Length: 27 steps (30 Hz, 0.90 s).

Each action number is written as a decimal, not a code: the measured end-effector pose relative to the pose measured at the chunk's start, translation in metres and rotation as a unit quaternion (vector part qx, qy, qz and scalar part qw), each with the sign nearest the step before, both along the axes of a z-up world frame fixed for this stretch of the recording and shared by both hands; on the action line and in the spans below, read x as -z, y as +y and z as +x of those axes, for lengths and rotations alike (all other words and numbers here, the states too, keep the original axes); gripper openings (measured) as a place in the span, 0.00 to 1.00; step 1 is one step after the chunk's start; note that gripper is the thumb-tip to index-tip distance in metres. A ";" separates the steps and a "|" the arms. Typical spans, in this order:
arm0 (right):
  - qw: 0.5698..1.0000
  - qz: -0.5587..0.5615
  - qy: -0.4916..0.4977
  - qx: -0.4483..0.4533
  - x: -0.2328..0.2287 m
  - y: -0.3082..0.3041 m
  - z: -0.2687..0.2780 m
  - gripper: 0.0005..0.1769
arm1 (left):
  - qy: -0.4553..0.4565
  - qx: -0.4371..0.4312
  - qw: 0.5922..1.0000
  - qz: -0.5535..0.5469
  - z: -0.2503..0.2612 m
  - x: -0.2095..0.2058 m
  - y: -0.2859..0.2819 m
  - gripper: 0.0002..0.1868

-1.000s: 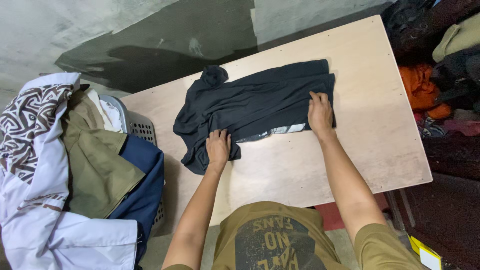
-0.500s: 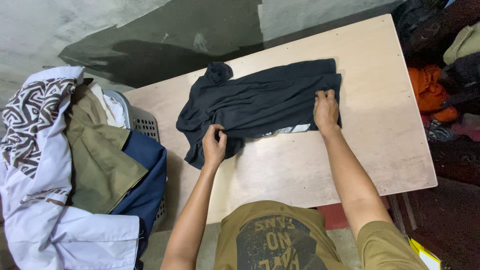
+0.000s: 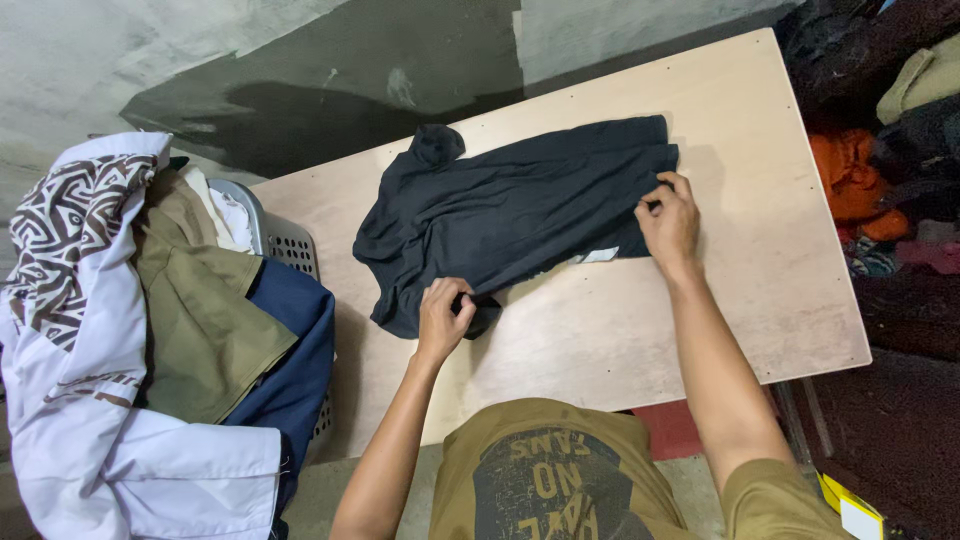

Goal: The person folds a black t-shirt on a table by hand, aligning the fabric, smoothing out wrinkles, and folding it into a compact square shape before adding it next to a laundry basket of other garments.

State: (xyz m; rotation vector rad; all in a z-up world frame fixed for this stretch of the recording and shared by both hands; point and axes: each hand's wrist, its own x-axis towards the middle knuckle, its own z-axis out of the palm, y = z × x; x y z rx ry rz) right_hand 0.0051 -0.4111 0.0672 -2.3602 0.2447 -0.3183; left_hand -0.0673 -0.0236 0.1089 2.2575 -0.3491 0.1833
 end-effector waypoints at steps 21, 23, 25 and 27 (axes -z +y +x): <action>0.881 -0.102 0.453 -0.091 -0.014 -0.043 -0.117 0.08 | 0.121 0.151 0.964 0.182 -0.013 0.061 -0.023 0.09; 0.877 -0.109 0.457 -0.095 -0.007 -0.034 -0.120 0.11 | 0.102 0.142 0.964 0.200 -0.013 0.060 -0.026 0.09; 0.938 -0.089 0.331 -0.054 -0.004 -0.032 -0.130 0.10 | 0.069 0.135 0.965 0.216 -0.013 0.058 -0.028 0.08; 0.973 -0.070 0.219 -0.019 0.001 -0.018 -0.130 0.11 | 0.029 0.085 0.974 0.210 -0.010 0.059 -0.029 0.08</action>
